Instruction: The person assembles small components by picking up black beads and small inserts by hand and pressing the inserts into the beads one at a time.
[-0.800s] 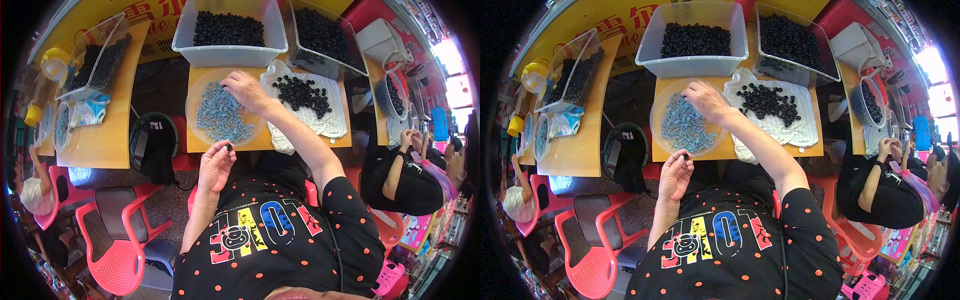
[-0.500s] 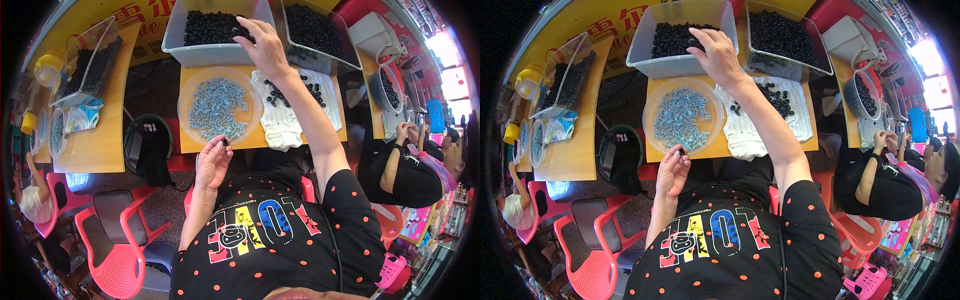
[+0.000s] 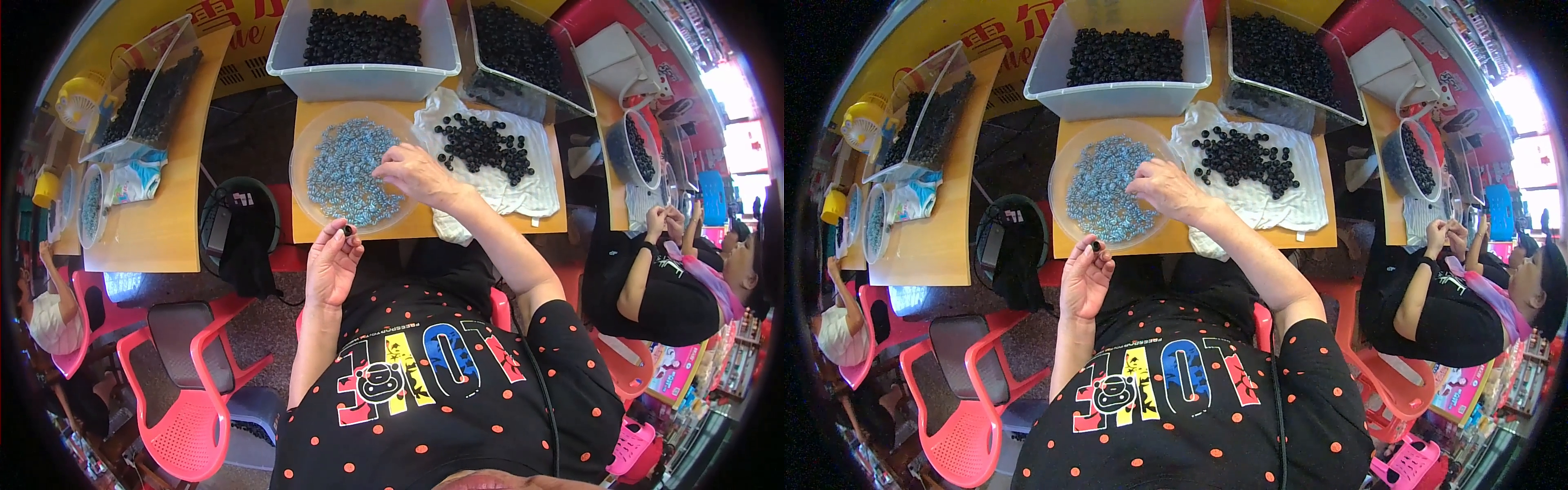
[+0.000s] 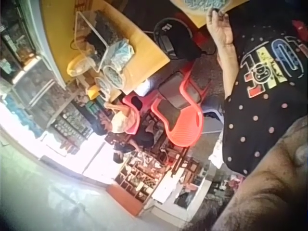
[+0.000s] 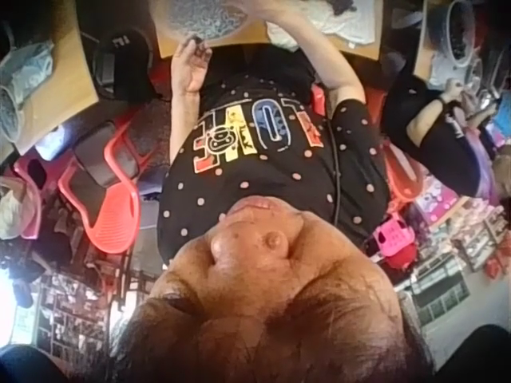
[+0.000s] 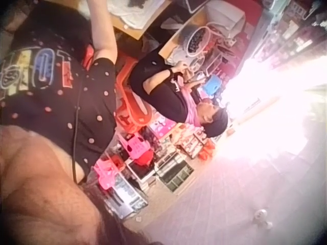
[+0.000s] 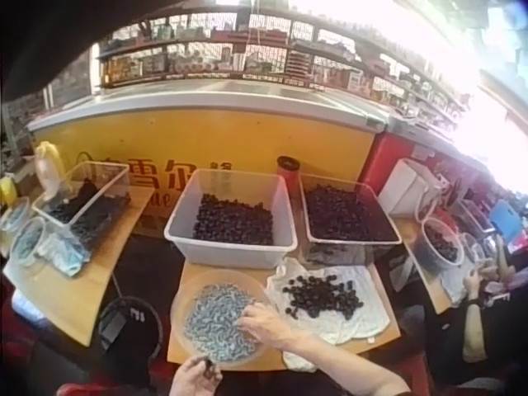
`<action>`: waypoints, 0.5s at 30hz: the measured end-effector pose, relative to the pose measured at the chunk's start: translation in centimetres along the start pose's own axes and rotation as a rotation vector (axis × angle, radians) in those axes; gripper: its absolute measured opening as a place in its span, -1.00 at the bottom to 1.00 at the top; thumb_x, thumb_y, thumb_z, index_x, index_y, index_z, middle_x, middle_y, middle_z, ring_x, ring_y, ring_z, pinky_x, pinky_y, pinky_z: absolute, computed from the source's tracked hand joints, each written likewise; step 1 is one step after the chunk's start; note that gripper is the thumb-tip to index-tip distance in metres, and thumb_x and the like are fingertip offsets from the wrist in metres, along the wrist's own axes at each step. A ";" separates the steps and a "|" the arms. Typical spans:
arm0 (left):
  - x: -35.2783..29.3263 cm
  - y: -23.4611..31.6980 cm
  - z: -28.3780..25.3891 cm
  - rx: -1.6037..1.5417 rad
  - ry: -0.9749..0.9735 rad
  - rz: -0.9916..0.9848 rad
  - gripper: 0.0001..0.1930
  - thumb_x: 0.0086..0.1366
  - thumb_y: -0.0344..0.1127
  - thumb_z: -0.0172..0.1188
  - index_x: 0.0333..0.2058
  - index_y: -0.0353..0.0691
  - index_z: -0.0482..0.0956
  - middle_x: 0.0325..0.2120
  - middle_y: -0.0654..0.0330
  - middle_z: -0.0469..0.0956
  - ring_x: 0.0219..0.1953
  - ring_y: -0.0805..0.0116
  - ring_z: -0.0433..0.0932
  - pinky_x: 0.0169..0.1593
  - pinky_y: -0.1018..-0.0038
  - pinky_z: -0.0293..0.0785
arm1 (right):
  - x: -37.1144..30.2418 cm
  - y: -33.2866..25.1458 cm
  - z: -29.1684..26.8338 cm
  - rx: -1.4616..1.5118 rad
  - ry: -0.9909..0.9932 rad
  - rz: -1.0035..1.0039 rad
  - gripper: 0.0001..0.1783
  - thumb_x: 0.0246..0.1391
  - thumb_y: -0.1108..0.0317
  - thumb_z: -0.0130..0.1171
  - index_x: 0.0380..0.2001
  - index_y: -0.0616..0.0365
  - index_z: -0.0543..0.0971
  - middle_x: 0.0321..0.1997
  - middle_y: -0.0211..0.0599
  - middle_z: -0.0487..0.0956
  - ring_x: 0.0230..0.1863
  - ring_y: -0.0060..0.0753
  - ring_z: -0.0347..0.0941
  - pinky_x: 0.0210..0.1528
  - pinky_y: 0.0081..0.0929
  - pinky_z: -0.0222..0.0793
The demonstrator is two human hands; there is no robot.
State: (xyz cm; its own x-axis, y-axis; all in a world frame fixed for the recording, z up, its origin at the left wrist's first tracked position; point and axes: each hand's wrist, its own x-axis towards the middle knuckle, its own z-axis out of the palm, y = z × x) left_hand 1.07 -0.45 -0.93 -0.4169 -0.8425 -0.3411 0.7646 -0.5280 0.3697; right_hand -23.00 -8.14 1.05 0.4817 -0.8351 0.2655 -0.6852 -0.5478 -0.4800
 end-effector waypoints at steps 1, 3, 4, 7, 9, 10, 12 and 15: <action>0.0 0.0 0.0 0.005 -0.001 0.003 -0.77 0.27 -0.46 0.11 -0.09 -0.26 0.48 -0.26 0.13 0.55 -0.27 0.40 0.53 -0.15 0.47 0.53 | 0.0 0.5 0.3 -0.037 0.013 -0.011 -0.86 -0.08 0.42 0.20 -0.36 0.08 0.61 -0.29 -0.33 0.50 -0.15 -0.23 0.40 -0.10 -0.33 0.34; 0.0 -0.1 0.2 0.001 -0.005 0.000 -0.77 0.27 -0.46 0.11 -0.09 -0.26 0.48 -0.26 0.13 0.55 -0.27 0.40 0.54 -0.15 0.47 0.53 | 0.2 1.0 0.8 -0.073 0.025 -0.023 -0.87 -0.10 0.41 0.18 -0.39 0.09 0.61 -0.31 -0.31 0.49 -0.17 -0.22 0.40 -0.12 -0.33 0.36; 0.0 -0.1 0.3 -0.004 -0.008 -0.002 -0.78 0.27 -0.46 0.11 -0.09 -0.26 0.48 -0.27 0.13 0.55 -0.28 0.40 0.54 -0.14 0.47 0.53 | 0.2 1.2 1.0 -0.082 0.011 -0.013 -0.86 -0.11 0.41 0.18 -0.40 0.09 0.61 -0.32 -0.31 0.49 -0.17 -0.22 0.40 -0.13 -0.33 0.36; 0.0 -0.1 0.6 0.007 0.006 0.003 -0.77 0.27 -0.47 0.10 -0.09 -0.28 0.48 -0.27 0.13 0.55 -0.28 0.41 0.54 -0.15 0.49 0.54 | 0.4 0.9 0.8 -0.096 0.025 -0.010 -0.88 -0.12 0.41 0.19 -0.41 0.10 0.60 -0.35 -0.31 0.50 -0.18 -0.22 0.41 -0.14 -0.32 0.36; 0.2 0.0 1.2 0.021 0.005 0.004 -0.78 0.26 -0.49 0.11 -0.10 -0.29 0.49 -0.27 0.14 0.56 -0.29 0.40 0.54 -0.15 0.49 0.54 | 0.2 0.5 0.3 -0.104 0.054 -0.017 -0.89 -0.11 0.40 0.20 -0.42 0.11 0.60 -0.36 -0.31 0.51 -0.19 -0.21 0.42 -0.14 -0.32 0.36; 0.4 0.0 1.5 0.035 0.002 0.001 -0.79 0.25 -0.50 0.11 -0.12 -0.30 0.50 -0.27 0.14 0.56 -0.29 0.40 0.55 -0.16 0.50 0.55 | 0.0 0.2 -0.1 0.005 0.116 0.017 -0.88 -0.09 0.39 0.22 -0.41 0.12 0.60 -0.36 -0.31 0.52 -0.22 -0.26 0.44 -0.16 -0.36 0.37; 1.0 -0.2 2.3 0.094 0.018 0.002 -0.80 0.24 -0.52 0.12 -0.14 -0.31 0.51 -0.28 0.13 0.57 -0.28 0.39 0.56 -0.15 0.50 0.56 | -0.5 -1.1 -1.5 0.111 0.180 0.053 -0.88 -0.06 0.38 0.23 -0.40 0.14 0.61 -0.36 -0.31 0.54 -0.25 -0.31 0.46 -0.18 -0.40 0.38; 2.0 -0.7 3.7 0.175 0.024 0.018 -0.81 0.22 -0.54 0.14 -0.17 -0.32 0.53 -0.29 0.12 0.58 -0.27 0.36 0.59 -0.13 0.49 0.57 | -1.3 -4.7 -4.2 0.451 0.200 0.370 -0.85 -0.02 0.35 0.25 -0.37 0.16 0.62 -0.34 -0.31 0.57 -0.31 -0.44 0.50 -0.24 -0.50 0.39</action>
State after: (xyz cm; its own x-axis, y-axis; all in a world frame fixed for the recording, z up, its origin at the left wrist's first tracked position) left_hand -2.14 -2.19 1.34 -0.3906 -0.8505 -0.3524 0.6735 -0.5250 0.5204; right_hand -22.73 -4.68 6.47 0.1146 -0.9829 0.1443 -0.4682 -0.1815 -0.8648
